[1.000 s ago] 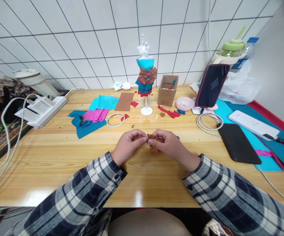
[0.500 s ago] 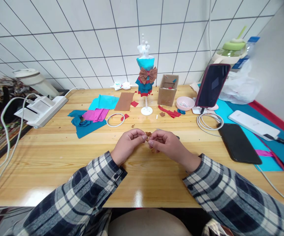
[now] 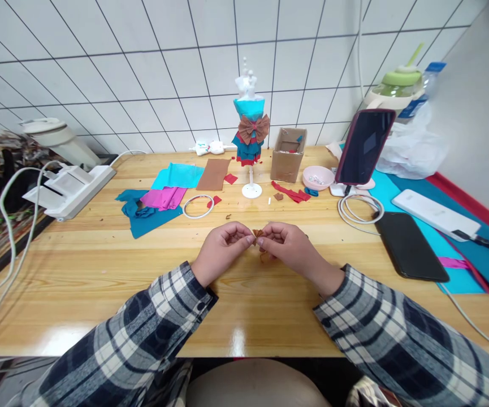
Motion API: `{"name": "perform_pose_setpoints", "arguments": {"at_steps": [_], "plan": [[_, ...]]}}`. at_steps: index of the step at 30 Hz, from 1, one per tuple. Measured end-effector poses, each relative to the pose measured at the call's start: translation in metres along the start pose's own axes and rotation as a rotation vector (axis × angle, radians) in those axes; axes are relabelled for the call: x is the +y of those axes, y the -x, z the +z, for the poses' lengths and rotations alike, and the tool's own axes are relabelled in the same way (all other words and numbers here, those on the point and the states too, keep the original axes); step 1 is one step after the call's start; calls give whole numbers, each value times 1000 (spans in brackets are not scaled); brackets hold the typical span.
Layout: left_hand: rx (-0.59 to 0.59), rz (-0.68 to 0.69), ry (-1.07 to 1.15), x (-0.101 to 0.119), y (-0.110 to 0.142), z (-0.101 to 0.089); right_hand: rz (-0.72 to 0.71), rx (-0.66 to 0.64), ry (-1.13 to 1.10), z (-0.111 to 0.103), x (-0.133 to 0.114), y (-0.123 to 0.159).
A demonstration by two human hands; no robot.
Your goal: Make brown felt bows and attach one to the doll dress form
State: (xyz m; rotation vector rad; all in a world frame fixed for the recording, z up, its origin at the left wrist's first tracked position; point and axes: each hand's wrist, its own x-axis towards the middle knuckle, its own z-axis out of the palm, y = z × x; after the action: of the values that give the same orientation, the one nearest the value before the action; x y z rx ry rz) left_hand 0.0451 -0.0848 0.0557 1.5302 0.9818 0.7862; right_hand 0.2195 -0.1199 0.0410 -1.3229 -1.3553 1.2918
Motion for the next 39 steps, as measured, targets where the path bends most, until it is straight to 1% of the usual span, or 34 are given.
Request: {"name": "perform_pose_setpoints", "arguments": {"at_steps": [4, 9, 16, 21, 24, 26, 30, 35, 39], "plan": [[10, 23, -40, -1, 0, 0, 8, -1, 26, 0, 0, 0], [10, 49, -99, -3, 1, -1, 8, 17, -15, 1, -1, 1], [-2, 73, -200, -4, 1, -3, -6, -6, 10, 2, -1, 1], [-50, 85, -192, -2, 1, -3, -6, 9, 31, 3, -1, 1], [-38, 67, -193, -2, 0, -2, -15, 19, 44, 5, -1, 2], [-33, 39, -157, -3, 0, -2, -14, 22, 41, 5, -1, 2], [-59, -31, 0, -5, -1, -2, -8, -9, 2, 4, -1, 1], [-115, -121, 247, -11, -1, -5, -35, -66, -66, 2, 2, 0], [-149, -191, 380, -14, -1, -6, -54, -69, -89, 1, 4, -1]]}}
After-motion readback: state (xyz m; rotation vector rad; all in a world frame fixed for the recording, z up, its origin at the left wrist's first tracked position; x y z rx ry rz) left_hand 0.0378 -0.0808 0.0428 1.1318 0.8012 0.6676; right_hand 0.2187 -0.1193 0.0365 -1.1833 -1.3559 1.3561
